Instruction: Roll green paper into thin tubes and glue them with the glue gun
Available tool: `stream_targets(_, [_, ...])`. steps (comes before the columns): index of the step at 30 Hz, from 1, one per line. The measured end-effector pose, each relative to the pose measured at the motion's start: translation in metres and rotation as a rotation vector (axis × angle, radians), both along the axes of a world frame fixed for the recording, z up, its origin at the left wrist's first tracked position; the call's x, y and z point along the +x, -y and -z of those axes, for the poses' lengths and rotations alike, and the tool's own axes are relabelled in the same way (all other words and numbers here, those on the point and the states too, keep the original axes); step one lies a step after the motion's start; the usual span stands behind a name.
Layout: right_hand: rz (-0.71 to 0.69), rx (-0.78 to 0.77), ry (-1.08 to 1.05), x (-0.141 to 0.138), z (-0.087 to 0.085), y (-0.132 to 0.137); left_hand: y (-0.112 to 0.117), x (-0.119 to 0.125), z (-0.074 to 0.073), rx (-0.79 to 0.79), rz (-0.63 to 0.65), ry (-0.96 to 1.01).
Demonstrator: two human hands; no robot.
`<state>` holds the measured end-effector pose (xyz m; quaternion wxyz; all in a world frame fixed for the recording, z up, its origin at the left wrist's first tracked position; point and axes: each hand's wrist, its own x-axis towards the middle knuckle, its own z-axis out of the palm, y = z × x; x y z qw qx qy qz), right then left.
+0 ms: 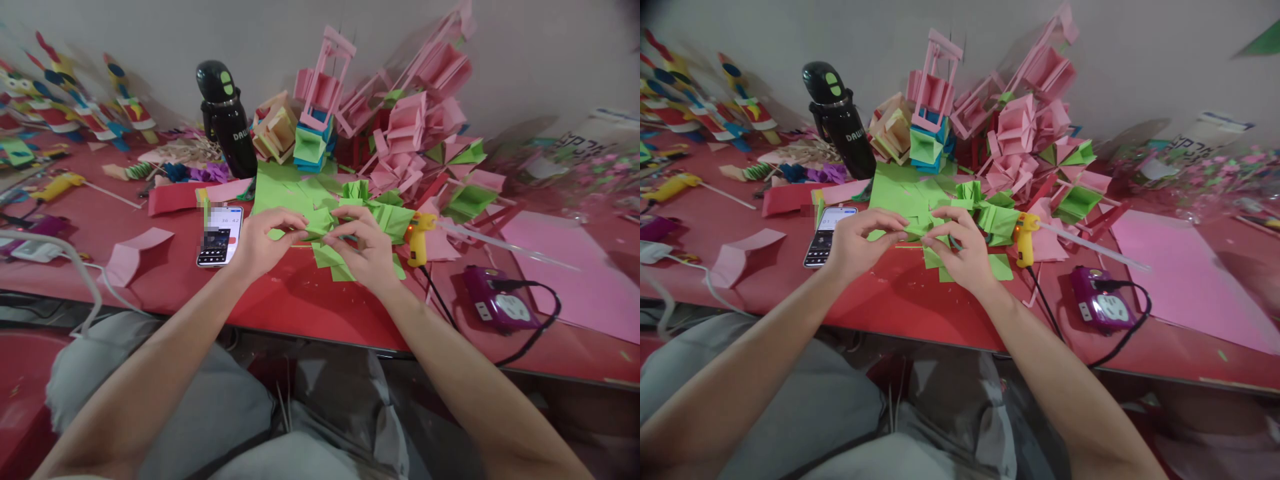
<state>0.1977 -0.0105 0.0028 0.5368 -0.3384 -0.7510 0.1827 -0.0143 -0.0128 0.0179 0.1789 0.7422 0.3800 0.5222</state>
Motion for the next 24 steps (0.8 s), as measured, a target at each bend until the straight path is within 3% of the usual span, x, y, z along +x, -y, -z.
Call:
stream_targets(13, [0.011,0.039,0.06,-0.0007,-0.0036,0.0023,-0.0004,-0.0026,0.0015,0.009,-0.023,-0.163])
stream_targets(24, [-0.068,-0.062,-0.028,-0.0023,0.0009,0.0021,0.0011,0.0019,-0.0002,-0.146,-0.002,0.004])
